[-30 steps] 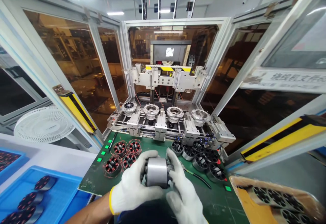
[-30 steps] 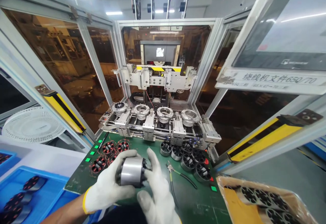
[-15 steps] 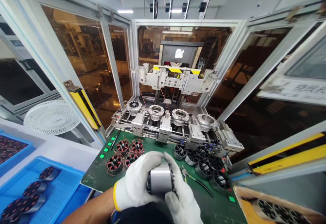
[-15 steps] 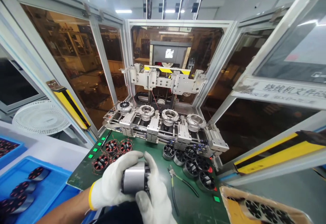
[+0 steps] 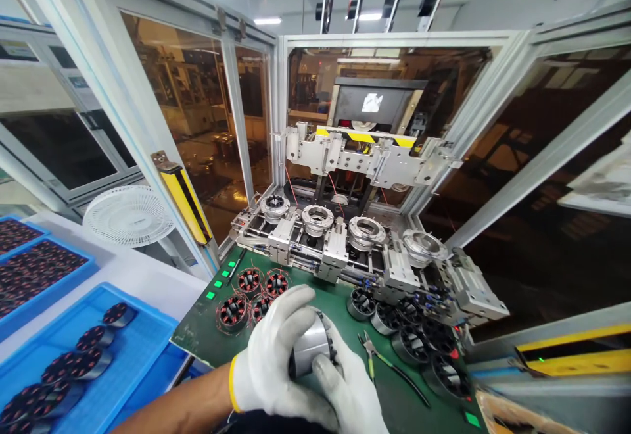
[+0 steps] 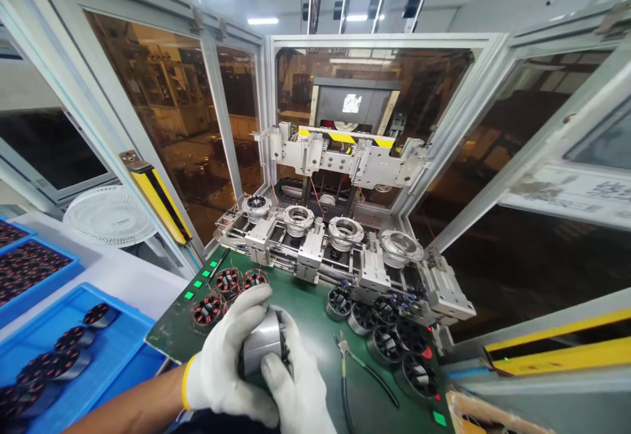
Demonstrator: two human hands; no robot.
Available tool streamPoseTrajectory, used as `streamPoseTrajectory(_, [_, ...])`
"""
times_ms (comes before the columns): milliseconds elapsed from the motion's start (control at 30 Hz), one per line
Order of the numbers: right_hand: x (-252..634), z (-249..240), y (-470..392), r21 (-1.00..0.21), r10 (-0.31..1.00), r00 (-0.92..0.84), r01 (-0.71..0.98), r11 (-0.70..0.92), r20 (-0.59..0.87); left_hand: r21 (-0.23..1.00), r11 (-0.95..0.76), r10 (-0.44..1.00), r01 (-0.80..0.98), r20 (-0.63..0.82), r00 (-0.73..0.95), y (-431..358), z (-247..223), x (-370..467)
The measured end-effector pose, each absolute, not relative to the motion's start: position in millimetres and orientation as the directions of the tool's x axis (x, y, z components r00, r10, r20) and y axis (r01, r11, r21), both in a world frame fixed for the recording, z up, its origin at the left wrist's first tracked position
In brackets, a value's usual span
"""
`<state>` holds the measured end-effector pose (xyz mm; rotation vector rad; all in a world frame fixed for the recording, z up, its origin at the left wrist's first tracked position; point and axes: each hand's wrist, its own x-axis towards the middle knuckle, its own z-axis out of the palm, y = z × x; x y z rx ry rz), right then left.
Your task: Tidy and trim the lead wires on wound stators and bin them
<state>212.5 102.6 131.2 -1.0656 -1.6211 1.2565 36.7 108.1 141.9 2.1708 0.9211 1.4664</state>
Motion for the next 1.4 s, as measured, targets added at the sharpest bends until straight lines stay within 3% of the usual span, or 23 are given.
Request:
streamPoseTrajectory(233, [201, 122, 122, -0.984, 0.880, -0.458, 0.061, 0.170, 0.124, 0.526, -0.748, 0.663, 0.405, 0.618, 0.422, 119, 142, 30])
streamPoseTrajectory(367, [194, 131, 147, -0.994, 0.842, -0.530, -0.022, 0.104, 0.100, 0.504, -0.681, 0.704, 0.531, 0.650, 0.286, 119, 127, 20])
streamPoseTrajectory(467, [204, 159, 192, -0.967, 0.841, -0.521, 0.101, 0.234, 0.149, 0.495, -0.596, 0.716, 0.632, 0.684, 0.139, 108, 109, -1])
streamPoseTrajectory(567, [216, 192, 254, -0.772, 0.878, -0.380, 0.448, 0.451, 0.292, 0.589, -0.338, 0.757, 0.734, 0.633, -0.159, 92, 72, -28])
streamPoseTrajectory(667, [221, 212, 314, -0.497, 0.862, -0.320, 0.715, 0.492, 0.392, 0.646, 0.000, 0.726, 0.763, 0.525, -0.444, 82, 23, -51])
streamPoseTrajectory(767, [216, 217, 360, -0.289, 0.833, -0.408, 0.802, 0.522, 0.374, 0.689, 0.125, 0.692, 0.714, 0.455, -0.560, 84, -18, -60])
streamPoseTrajectory(867, [206, 211, 387, -0.162, 0.782, -0.543, 0.780, 0.605, 0.306, 0.758, 0.204, 0.705, 0.619, 0.325, -0.631, 91, -36, -59])
streamPoseTrajectory(1000, [197, 200, 405, -0.114, 0.754, -0.614, 0.753, 0.648, 0.235, 0.783, 0.255, 0.733, 0.568, 0.227, -0.641, 95, -38, -57])
streamPoseTrajectory(1400, [197, 188, 419, -0.066, 0.768, -0.631, 0.766, 0.639, 0.112, 0.737, 0.314, 0.765, 0.598, 0.176, -0.619, 94, -37, -59])
